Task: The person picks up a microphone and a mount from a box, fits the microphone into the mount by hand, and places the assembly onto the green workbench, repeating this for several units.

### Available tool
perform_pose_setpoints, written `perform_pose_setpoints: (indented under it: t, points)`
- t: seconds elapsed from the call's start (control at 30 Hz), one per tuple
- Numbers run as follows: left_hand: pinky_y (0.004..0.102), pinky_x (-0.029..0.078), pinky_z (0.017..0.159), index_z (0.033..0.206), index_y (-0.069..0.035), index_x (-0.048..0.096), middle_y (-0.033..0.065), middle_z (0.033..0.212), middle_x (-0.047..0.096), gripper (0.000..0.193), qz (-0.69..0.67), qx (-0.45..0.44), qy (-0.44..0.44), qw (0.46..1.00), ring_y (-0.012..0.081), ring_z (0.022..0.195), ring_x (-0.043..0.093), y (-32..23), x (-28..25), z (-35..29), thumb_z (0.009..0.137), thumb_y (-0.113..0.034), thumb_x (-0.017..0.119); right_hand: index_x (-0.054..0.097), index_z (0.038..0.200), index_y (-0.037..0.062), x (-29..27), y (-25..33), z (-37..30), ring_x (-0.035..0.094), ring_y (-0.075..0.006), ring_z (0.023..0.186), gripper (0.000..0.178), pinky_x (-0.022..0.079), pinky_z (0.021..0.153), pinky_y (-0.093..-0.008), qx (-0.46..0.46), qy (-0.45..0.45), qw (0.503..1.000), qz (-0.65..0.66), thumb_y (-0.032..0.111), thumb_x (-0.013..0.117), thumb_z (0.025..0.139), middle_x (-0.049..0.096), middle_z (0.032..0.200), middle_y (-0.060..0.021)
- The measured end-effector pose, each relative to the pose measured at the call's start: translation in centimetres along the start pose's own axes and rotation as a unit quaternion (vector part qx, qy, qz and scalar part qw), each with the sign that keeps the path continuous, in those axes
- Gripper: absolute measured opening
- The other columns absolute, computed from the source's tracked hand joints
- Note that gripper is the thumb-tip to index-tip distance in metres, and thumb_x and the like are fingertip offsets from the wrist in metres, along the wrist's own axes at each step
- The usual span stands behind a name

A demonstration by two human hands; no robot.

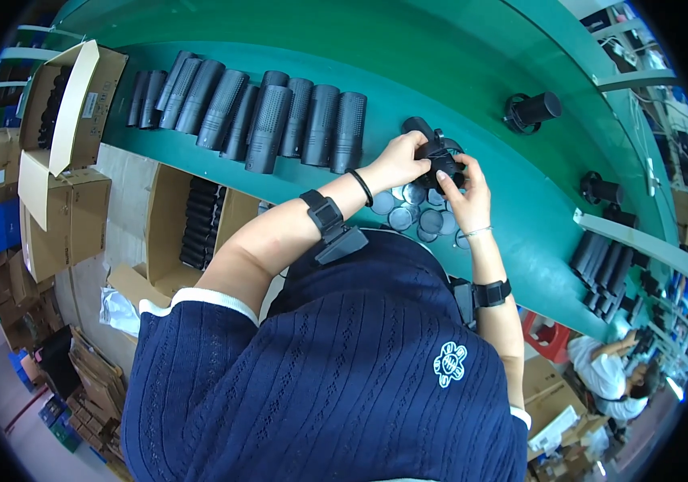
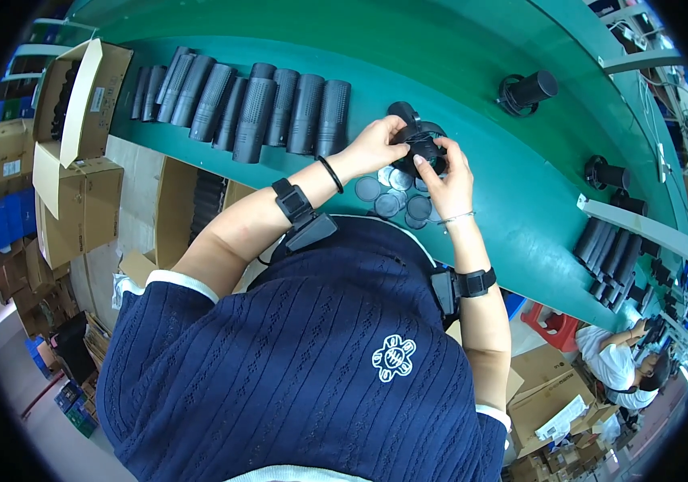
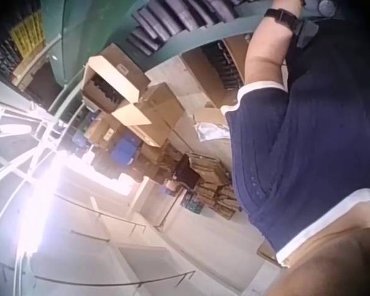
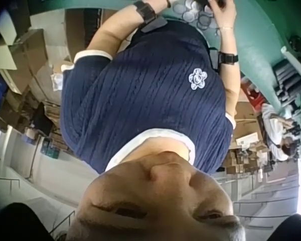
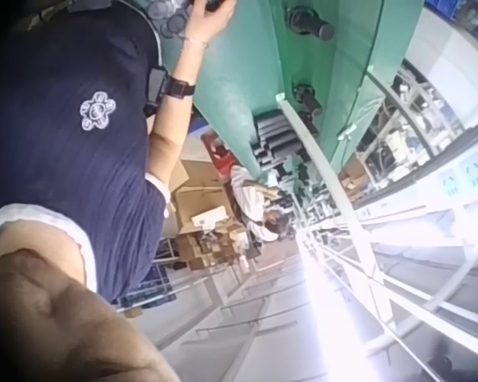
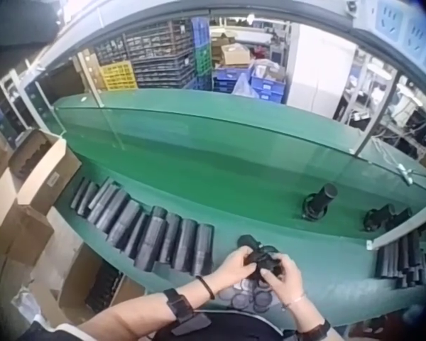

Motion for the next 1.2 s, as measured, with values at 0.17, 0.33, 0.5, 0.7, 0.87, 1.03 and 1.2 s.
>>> perform_pose_setpoints:
  t: [0.17, 0.33, 0.5, 0.7, 0.87, 1.03, 1.2]
  points:
    - [0.0289, 0.047, 0.073, 0.103, 0.005, 0.052, 0.0096, 0.090, 0.061, 0.025, 0.070, 0.000, -0.020, 0.997, 0.0152, 0.081, 0.059, -0.5, 0.1, -0.5, 0.080, -0.001, 0.060, 0.054, 0.120, 0.0038, 0.2, -0.1, -0.2, 0.061, -0.0149, 0.080, 0.042, 0.053, 0.057, -0.0252, -0.024, -0.003, 1.000, -0.008, 0.013, 0.069, 0.082, 0.055, 0.104, -0.0109]
    - [0.0308, 0.047, 0.073, 0.103, 0.007, 0.050, 0.0131, 0.091, 0.058, 0.031, 0.026, -0.073, -0.010, 0.997, 0.0170, 0.085, 0.058, -0.8, 0.2, -0.7, 0.081, -0.010, 0.063, 0.055, 0.120, 0.0029, -0.1, -0.7, -0.3, 0.061, -0.0160, 0.082, 0.042, 0.054, 0.058, -0.0258, -0.010, 0.014, 1.000, -0.026, 0.013, 0.069, 0.082, 0.053, 0.110, -0.0122]
    - [0.0407, 0.044, 0.087, 0.105, 0.006, 0.048, 0.0252, 0.106, 0.049, 0.036, 0.121, -0.039, -0.015, 0.992, 0.0380, 0.098, 0.053, -1.3, 0.2, -1.0, 0.083, -0.018, 0.063, 0.054, 0.120, 0.0034, 0.2, -0.8, -0.2, 0.061, -0.0142, 0.080, 0.042, 0.053, 0.057, -0.0248, 0.042, 0.003, 0.999, 0.022, 0.014, 0.069, 0.082, 0.056, 0.103, -0.0101]
    - [0.0429, 0.042, 0.089, 0.111, 0.005, 0.037, 0.0289, 0.111, 0.040, 0.036, 0.167, -0.025, -0.025, 0.985, 0.0445, 0.100, 0.048, -2.0, 0.6, -1.6, 0.090, -0.018, 0.056, 0.051, 0.122, 0.0055, 0.1, 0.3, -0.3, 0.060, -0.0116, 0.076, 0.045, 0.051, 0.055, -0.0226, -0.043, -0.019, 0.998, -0.033, 0.013, 0.070, 0.082, 0.060, 0.091, -0.0072]
    - [0.0449, 0.040, 0.092, 0.109, 0.007, 0.036, 0.0295, 0.116, 0.038, 0.032, 0.180, 0.063, -0.037, 0.981, 0.0457, 0.108, 0.044, -2.5, 0.8, -1.6, 0.091, -0.014, 0.052, 0.053, 0.120, 0.0050, 0.1, 1.8, -0.4, 0.061, -0.0125, 0.080, 0.043, 0.052, 0.066, -0.0245, 0.013, -0.021, 0.999, 0.037, 0.013, 0.070, 0.082, 0.060, 0.097, -0.0090]
    - [0.0447, 0.036, 0.097, 0.111, 0.006, 0.036, 0.0289, 0.120, 0.038, 0.033, 0.153, 0.066, -0.012, 0.986, 0.0450, 0.114, 0.040, -2.0, 0.7, -1.3, 0.091, -0.014, 0.053, 0.055, 0.120, 0.0052, -0.5, 2.0, -0.6, 0.061, -0.0142, 0.082, 0.043, 0.051, 0.070, -0.0265, -0.042, -0.046, 0.997, -0.037, 0.013, 0.071, 0.080, 0.061, 0.099, -0.0111]
    - [0.0449, 0.034, 0.100, 0.112, 0.005, 0.037, 0.0272, 0.120, 0.038, 0.033, 0.130, 0.053, -0.037, 0.989, 0.0431, 0.118, 0.036, -1.7, 0.6, -1.2, 0.091, -0.013, 0.053, 0.059, 0.116, 0.0048, 0.0, 1.0, -0.5, 0.062, -0.0146, 0.082, 0.039, 0.051, 0.069, -0.0265, 0.026, -0.042, 0.999, 0.020, 0.014, 0.072, 0.080, 0.063, 0.098, -0.0111]
Point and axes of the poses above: each hand's wrist, its own z-axis towards the middle knuckle, its own x-axis out of the palm, y = z × x, the point moved 7 cm from there along z, towards the middle knuckle
